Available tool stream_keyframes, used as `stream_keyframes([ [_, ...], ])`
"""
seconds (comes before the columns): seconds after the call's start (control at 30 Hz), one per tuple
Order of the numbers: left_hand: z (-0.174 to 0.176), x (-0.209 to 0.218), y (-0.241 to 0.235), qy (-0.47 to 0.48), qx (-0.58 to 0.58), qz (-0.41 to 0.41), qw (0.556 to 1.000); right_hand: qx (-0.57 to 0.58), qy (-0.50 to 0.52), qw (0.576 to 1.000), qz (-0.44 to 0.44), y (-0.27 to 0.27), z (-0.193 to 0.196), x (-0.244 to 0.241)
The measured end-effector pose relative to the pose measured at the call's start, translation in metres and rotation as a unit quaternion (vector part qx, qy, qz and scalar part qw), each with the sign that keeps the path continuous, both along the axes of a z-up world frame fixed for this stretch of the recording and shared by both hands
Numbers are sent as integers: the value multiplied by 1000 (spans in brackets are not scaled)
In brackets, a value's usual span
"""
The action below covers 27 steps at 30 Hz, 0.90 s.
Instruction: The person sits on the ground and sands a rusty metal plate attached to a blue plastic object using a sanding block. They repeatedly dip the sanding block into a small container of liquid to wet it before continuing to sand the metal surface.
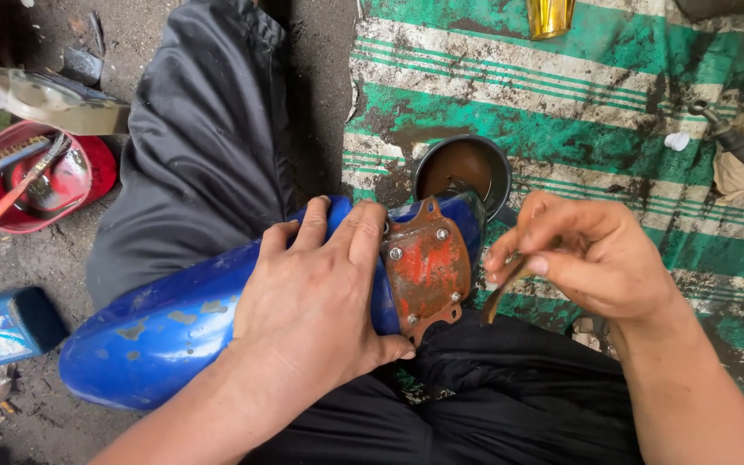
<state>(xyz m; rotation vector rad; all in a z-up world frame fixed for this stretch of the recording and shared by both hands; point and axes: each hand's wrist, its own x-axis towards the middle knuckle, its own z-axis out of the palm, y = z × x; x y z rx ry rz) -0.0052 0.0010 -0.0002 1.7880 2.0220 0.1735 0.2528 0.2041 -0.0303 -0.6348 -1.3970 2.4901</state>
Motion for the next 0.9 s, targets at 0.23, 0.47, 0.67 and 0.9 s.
stream_keyframes([
  [0.23,0,0,0,0,-9,0,1000,107,-162,981,-4,-19,2,-5],
  [0.47,-3,3,0,12,-6,-1,1000,265,-326,907,-29,-73,20,-32],
  [0.67,-2,2,-1,1,-7,6,1000,596,-225,768,-62,-106,26,-45],
  [0.9,-2,0,0,-2,-4,11,1000,696,-139,700,71,-116,30,-33],
])
